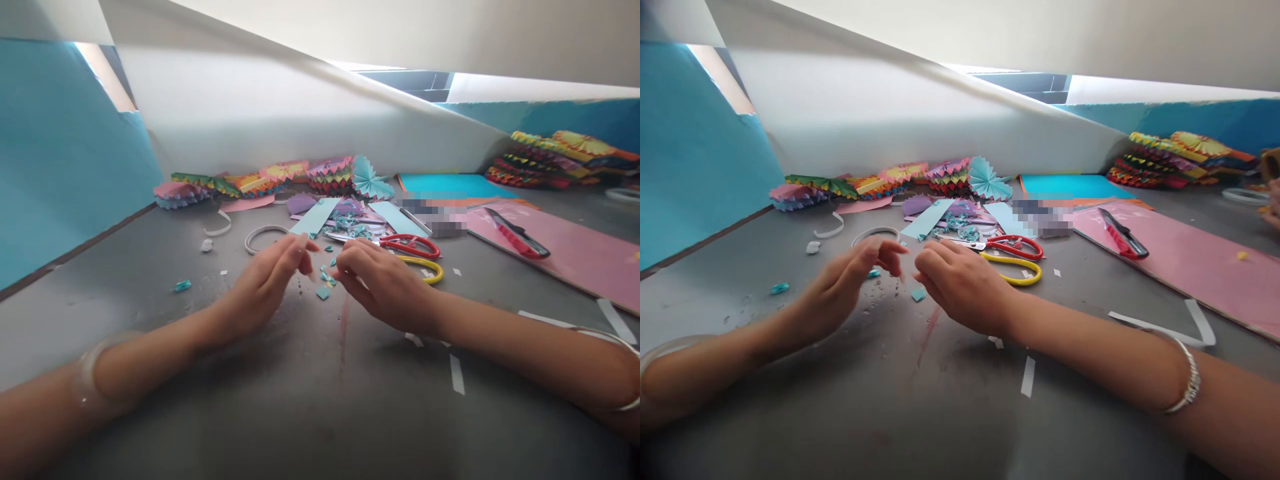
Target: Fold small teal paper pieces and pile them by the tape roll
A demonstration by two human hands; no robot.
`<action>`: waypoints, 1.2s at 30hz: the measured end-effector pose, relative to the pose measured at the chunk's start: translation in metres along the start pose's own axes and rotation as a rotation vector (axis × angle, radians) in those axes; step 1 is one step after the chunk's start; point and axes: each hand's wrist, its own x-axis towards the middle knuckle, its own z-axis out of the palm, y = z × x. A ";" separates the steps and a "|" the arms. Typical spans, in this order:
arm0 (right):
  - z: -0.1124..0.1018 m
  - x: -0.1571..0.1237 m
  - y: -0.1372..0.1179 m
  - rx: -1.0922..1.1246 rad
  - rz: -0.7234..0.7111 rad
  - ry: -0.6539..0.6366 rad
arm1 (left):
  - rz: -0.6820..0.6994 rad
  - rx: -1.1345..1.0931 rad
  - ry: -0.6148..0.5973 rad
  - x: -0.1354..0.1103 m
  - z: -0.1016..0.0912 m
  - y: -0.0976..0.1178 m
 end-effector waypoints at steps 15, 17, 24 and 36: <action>0.012 -0.005 0.007 0.134 -0.072 -0.029 | -0.158 -0.251 -0.087 0.003 0.001 -0.006; 0.010 -0.004 0.006 0.116 -0.074 0.018 | -0.247 -0.410 -0.169 0.003 0.002 -0.008; 0.006 -0.002 0.004 0.094 -0.045 -0.021 | -0.389 -0.647 -0.221 0.006 0.008 -0.011; -0.001 0.000 0.001 0.419 0.381 -0.078 | -0.305 -0.462 -0.130 0.005 0.006 -0.008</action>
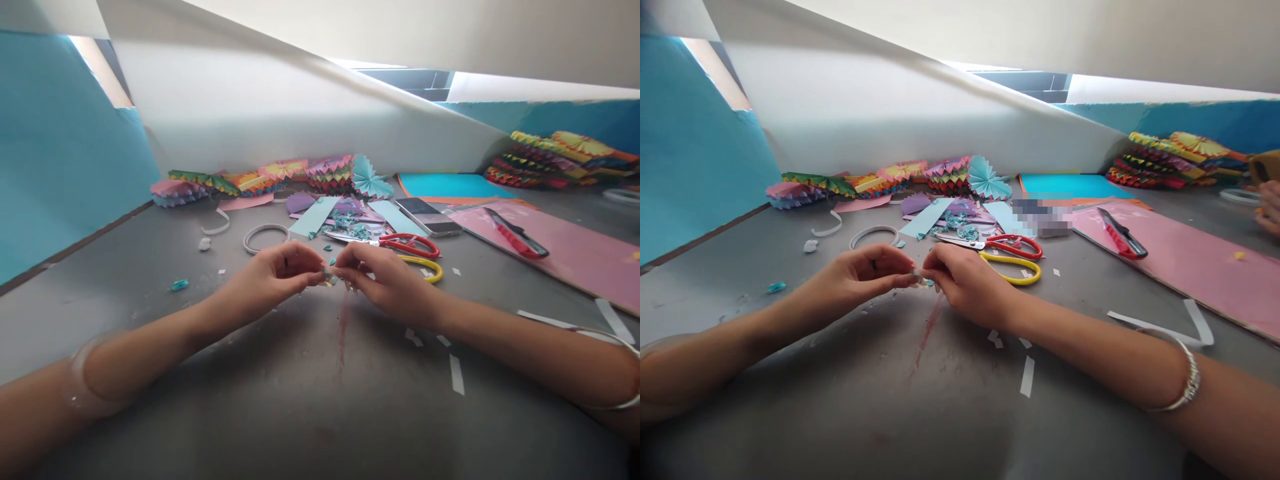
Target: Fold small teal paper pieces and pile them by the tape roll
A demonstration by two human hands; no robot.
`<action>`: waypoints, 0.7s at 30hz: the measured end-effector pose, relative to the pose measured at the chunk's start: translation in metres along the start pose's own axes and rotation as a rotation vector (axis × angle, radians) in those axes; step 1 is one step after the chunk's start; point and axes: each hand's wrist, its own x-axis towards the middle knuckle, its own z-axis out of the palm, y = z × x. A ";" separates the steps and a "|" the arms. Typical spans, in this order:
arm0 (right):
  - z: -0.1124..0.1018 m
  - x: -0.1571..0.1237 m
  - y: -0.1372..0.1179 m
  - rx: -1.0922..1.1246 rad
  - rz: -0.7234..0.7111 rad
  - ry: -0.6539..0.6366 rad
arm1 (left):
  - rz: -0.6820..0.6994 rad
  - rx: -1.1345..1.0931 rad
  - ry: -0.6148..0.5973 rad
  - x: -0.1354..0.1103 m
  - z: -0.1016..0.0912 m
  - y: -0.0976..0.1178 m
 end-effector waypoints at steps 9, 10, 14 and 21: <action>0.004 0.000 0.005 -0.086 -0.054 -0.008 | -0.055 0.099 0.016 -0.001 -0.002 0.005; 0.004 0.000 0.006 -0.102 -0.073 -0.012 | -0.060 0.066 0.011 -0.001 -0.001 0.004; 0.005 0.000 0.008 -0.151 -0.117 -0.014 | -0.044 -0.081 -0.036 0.000 -0.001 -0.002; 0.005 0.001 0.009 -0.203 -0.107 -0.033 | 0.001 -0.093 -0.089 0.001 -0.001 -0.005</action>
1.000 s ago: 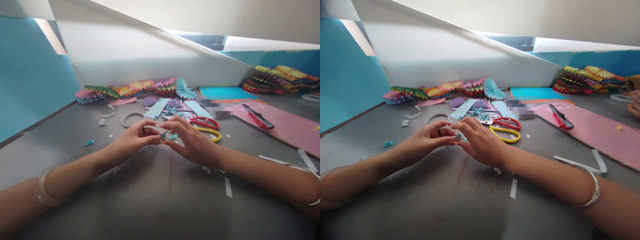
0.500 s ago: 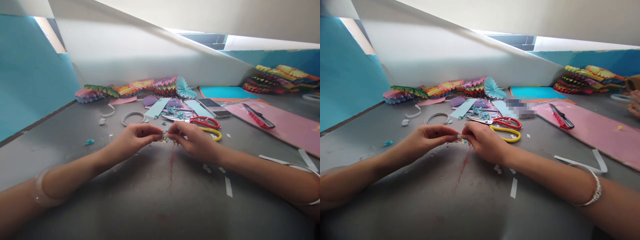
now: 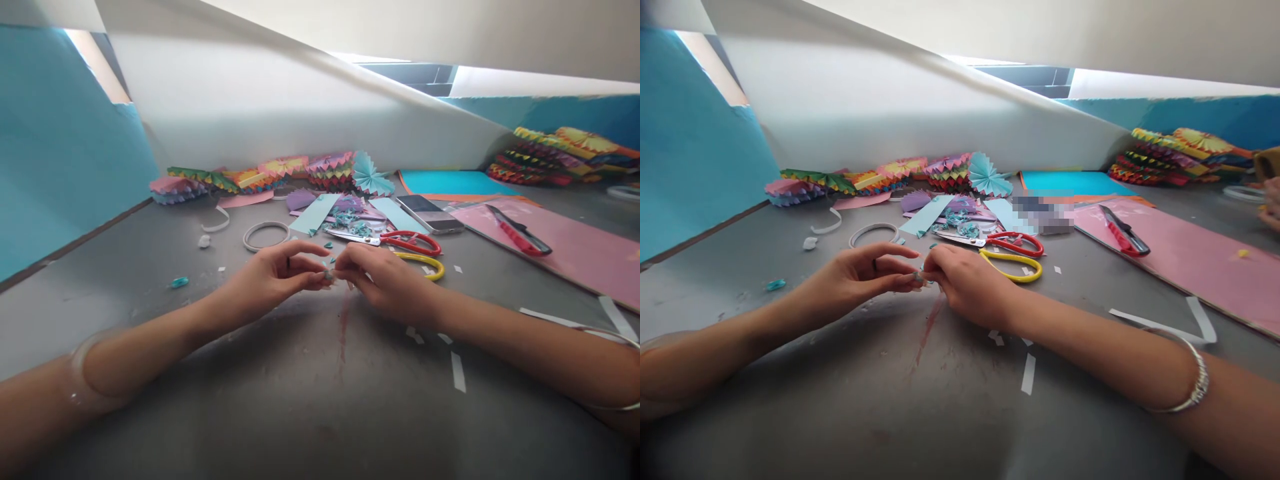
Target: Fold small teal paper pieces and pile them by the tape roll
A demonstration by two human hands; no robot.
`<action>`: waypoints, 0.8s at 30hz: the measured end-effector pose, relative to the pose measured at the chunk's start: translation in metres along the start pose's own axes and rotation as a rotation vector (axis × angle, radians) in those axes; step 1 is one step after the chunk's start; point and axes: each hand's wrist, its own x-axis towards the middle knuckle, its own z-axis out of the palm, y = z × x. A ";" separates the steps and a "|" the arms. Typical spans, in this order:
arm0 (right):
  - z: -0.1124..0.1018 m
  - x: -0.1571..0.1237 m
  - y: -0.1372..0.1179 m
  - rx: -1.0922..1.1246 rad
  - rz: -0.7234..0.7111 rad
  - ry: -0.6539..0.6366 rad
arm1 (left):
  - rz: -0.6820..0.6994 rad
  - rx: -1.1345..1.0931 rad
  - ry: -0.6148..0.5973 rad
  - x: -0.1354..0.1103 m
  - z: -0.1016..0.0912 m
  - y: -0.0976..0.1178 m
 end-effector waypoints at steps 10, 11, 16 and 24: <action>-0.001 -0.003 -0.002 -0.025 -0.002 -0.023 | -0.024 0.008 -0.004 0.002 0.003 0.003; -0.001 -0.004 -0.003 -0.005 0.008 -0.018 | -0.030 0.008 0.010 0.002 0.003 0.004; -0.004 -0.004 -0.005 0.027 0.170 0.095 | -0.040 -0.020 0.090 0.002 0.003 0.008; -0.008 -0.002 -0.003 0.234 0.102 -0.069 | 0.000 0.008 0.020 0.000 0.005 0.009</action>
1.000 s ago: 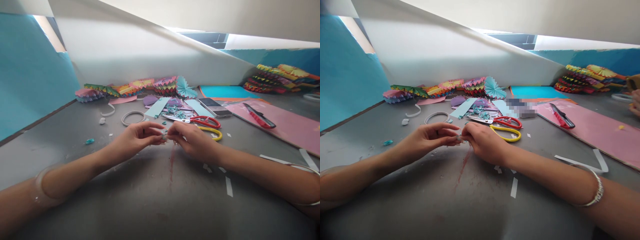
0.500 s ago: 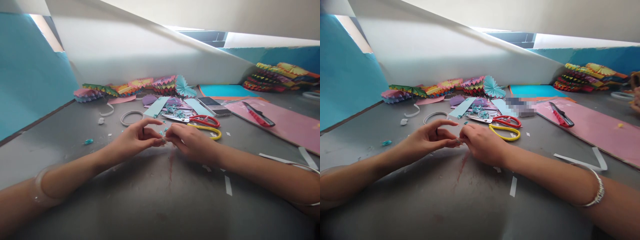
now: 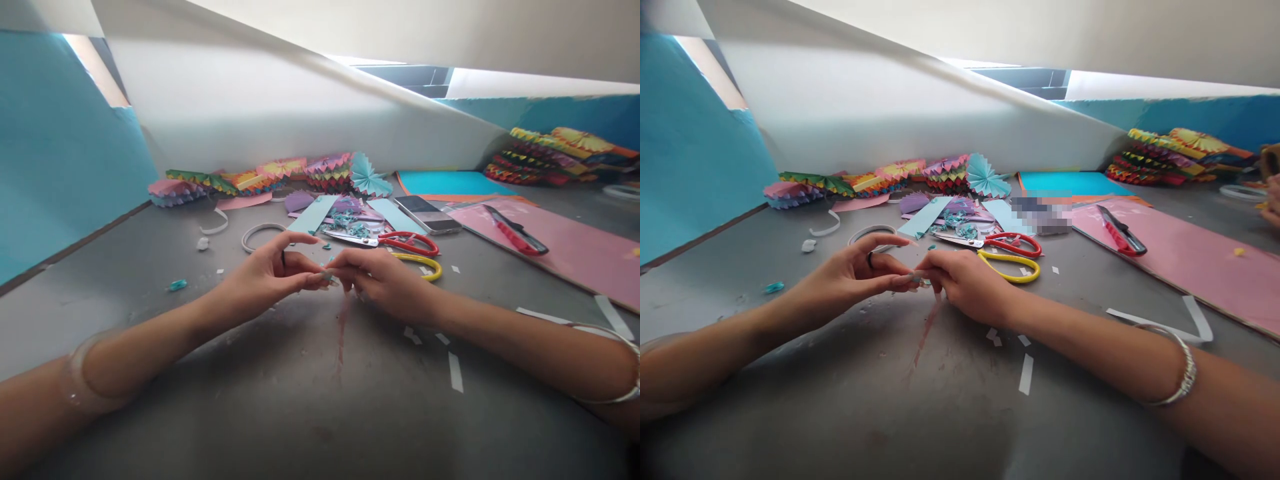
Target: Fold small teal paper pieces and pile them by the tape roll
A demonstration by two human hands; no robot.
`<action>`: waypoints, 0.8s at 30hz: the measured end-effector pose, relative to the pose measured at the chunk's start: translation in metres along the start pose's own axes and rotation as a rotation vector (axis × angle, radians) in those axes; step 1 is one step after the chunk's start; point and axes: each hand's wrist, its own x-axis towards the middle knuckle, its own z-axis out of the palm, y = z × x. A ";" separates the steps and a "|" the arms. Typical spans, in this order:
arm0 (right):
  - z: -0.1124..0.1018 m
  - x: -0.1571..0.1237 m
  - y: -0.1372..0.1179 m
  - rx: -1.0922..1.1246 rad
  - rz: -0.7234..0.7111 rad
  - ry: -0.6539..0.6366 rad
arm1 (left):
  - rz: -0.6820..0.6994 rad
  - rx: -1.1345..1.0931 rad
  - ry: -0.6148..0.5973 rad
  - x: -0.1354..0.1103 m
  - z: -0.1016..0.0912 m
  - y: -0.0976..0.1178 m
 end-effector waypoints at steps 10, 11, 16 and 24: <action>-0.003 -0.002 0.011 -0.370 -0.059 0.145 | 0.212 0.991 0.144 0.000 -0.020 0.000; -0.003 -0.002 0.013 -0.410 -0.083 0.114 | 0.221 1.146 0.154 0.000 -0.023 0.000; -0.003 0.000 0.015 -0.517 -0.091 0.010 | 0.224 1.513 0.173 -0.001 -0.029 0.001; -0.001 0.001 0.005 -0.606 -0.113 -0.084 | 0.497 1.180 0.090 -0.004 -0.018 -0.003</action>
